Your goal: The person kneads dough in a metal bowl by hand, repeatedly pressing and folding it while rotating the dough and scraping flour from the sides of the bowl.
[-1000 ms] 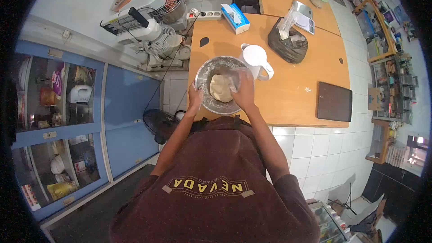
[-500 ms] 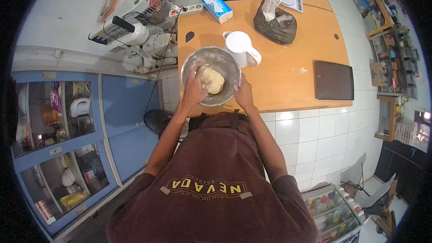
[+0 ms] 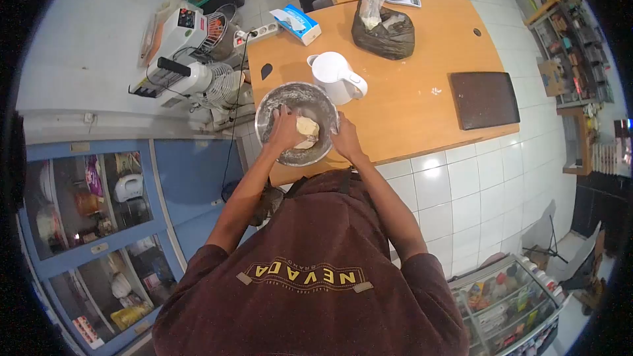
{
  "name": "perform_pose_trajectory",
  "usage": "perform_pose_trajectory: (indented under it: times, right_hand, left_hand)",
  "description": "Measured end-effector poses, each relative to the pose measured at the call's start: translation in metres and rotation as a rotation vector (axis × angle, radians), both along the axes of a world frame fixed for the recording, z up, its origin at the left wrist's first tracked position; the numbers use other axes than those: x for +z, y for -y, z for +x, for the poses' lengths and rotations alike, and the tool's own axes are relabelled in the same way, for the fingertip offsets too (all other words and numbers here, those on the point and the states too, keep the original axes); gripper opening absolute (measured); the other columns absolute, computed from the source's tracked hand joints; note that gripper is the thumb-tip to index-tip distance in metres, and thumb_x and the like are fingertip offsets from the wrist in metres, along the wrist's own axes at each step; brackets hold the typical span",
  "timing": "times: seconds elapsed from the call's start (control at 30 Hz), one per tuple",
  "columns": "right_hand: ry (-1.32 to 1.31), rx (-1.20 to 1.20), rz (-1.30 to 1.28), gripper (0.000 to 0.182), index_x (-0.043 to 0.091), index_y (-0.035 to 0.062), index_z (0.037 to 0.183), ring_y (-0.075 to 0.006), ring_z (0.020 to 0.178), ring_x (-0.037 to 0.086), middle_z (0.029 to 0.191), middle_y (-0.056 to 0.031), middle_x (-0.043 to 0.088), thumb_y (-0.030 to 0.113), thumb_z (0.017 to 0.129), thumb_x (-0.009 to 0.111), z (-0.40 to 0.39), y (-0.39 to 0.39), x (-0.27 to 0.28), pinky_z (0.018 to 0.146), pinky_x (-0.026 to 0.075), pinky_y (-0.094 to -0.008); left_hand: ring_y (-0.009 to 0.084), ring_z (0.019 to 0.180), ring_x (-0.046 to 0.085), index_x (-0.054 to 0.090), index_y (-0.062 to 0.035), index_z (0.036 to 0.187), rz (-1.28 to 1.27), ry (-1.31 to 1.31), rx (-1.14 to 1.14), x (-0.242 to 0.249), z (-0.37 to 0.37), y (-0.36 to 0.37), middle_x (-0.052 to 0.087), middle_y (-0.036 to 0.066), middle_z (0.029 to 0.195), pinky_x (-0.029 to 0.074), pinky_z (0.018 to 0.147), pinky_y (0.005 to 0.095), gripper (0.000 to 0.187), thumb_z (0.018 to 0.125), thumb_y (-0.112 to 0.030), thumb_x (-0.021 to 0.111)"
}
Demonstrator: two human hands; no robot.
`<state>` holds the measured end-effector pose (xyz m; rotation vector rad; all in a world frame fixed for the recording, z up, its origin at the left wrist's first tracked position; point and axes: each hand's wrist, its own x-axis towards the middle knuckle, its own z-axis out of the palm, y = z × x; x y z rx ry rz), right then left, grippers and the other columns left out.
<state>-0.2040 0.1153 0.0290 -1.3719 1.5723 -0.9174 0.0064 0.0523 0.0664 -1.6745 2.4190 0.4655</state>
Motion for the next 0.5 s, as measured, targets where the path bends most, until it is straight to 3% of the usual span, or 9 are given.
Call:
perform_pose_trajectory:
  times: [0.1, 0.2, 0.3, 0.4, 0.5]
  right_hand:
    - [0.005, -0.002, 0.006, 0.050, 0.052, -0.0041, 0.134, -0.0497, 0.108, 0.065, 0.111, -0.0336, 0.068, 0.005, 0.086, 0.065, 0.000, 0.000, 0.001, 0.095, 0.052, -0.0522]
    - [0.006, -0.004, 0.004, 0.050, 0.052, -0.0038, 0.134, -0.0496, 0.107, 0.065, 0.110, -0.0337, 0.068, 0.006, 0.086, 0.065, 0.002, -0.002, -0.001, 0.094, 0.052, -0.0523]
    - [0.009, -0.010, 0.058, 0.049, 0.053, -0.0037, 0.133, -0.0499, 0.106, 0.066, 0.109, -0.0334, 0.069, 0.007, 0.087, 0.065, 0.001, -0.005, 0.004, 0.093, 0.053, -0.0522]
    - [0.030, -0.022, 0.093, 0.048, 0.052, -0.0034, 0.133, -0.0506, 0.105, 0.066, 0.108, -0.0331, 0.069, 0.009, 0.088, 0.065, 0.002, -0.008, 0.012, 0.092, 0.053, -0.0517]
    - [0.035, -0.051, 0.114, 0.048, 0.053, -0.0029, 0.133, -0.0507, 0.106, 0.066, 0.108, -0.0326, 0.070, 0.009, 0.089, 0.065, 0.005, -0.009, 0.008, 0.093, 0.053, -0.0510]
  left_hand:
    - [0.0426, 0.124, 0.054, 0.059, 0.0020, 0.133, -0.160, -0.255, -0.014, -0.004, 0.004, -0.009, 0.057, 0.025, 0.128, 0.054, 0.094, 0.0485, 0.085, 0.065, -0.036, 0.094]
    - [0.0405, 0.115, 0.060, 0.059, 0.0026, 0.132, 0.136, -0.178, 0.210, 0.031, -0.008, -0.010, 0.063, 0.023, 0.115, 0.053, 0.092, 0.0490, 0.081, 0.065, -0.027, 0.093]
    - [0.0405, 0.111, 0.063, 0.060, 0.0017, 0.128, -0.097, -0.352, 0.162, 0.023, 0.007, -0.017, 0.064, 0.022, 0.110, 0.052, 0.091, 0.0510, 0.073, 0.067, -0.024, 0.091]
    - [0.0466, 0.117, 0.061, 0.051, -0.0003, 0.139, -0.151, -0.560, 0.265, 0.014, 0.014, -0.013, 0.062, 0.029, 0.125, 0.051, 0.098, 0.0519, 0.081, 0.071, -0.023, 0.089]
    - [0.0479, 0.122, 0.058, 0.047, 0.0026, 0.142, -0.059, -0.414, 0.131, 0.013, 0.020, -0.004, 0.056, 0.030, 0.134, 0.050, 0.100, 0.0520, 0.084, 0.073, -0.024, 0.087]
